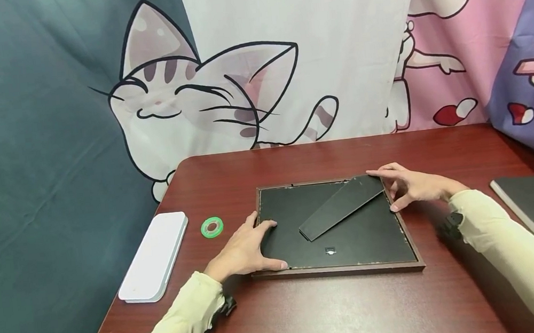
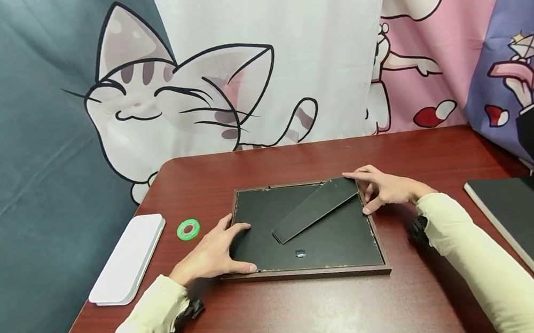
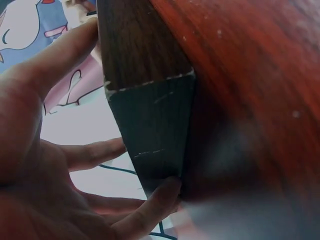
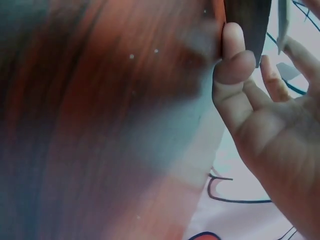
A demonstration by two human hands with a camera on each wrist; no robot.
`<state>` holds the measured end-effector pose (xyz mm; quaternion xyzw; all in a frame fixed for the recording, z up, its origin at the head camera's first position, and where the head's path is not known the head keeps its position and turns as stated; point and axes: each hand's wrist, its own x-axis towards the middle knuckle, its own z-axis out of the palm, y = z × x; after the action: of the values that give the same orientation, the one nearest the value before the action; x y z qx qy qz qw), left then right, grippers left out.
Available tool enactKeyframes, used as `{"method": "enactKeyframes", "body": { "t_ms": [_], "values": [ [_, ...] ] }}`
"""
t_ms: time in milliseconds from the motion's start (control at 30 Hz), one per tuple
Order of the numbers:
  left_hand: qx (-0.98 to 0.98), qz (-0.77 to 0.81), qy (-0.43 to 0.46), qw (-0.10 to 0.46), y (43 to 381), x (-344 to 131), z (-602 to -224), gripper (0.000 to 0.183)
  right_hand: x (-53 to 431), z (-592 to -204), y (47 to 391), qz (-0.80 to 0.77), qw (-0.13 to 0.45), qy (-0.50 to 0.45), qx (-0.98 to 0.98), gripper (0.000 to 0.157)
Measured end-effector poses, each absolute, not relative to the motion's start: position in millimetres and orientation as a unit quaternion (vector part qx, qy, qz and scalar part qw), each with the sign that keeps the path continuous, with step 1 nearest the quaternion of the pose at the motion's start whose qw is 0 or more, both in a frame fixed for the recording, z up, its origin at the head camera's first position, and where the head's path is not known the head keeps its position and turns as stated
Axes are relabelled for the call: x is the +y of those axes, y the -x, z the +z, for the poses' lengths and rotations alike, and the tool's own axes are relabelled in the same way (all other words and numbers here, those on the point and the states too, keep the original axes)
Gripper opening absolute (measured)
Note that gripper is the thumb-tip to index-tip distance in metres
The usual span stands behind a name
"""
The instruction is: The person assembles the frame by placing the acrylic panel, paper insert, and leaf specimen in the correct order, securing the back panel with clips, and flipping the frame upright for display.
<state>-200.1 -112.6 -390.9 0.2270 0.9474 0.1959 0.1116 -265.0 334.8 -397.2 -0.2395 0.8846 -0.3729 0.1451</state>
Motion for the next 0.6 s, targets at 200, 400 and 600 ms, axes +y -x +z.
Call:
{"method": "enactKeyframes", "body": {
  "t_ms": [200, 400, 600],
  "values": [
    [0.955, 0.175, -0.218, 0.101, 198.6, -110.0, -395.6, 0.09, 321.5, -393.7, 256.9, -0.357, 0.124, 0.246, 0.893, 0.111],
    [0.953, 0.178, -0.224, 0.096, 199.5, -110.3, -393.5, 0.088, 312.9, -386.7, 249.9, -0.29, 0.104, 0.25, 0.918, 0.112],
    [0.942, 0.193, -0.237, 0.141, 201.3, -115.1, -387.5, 0.092, 311.9, -383.5, 251.8, -0.266, 0.114, 0.247, 0.925, 0.109]
  ]
}}
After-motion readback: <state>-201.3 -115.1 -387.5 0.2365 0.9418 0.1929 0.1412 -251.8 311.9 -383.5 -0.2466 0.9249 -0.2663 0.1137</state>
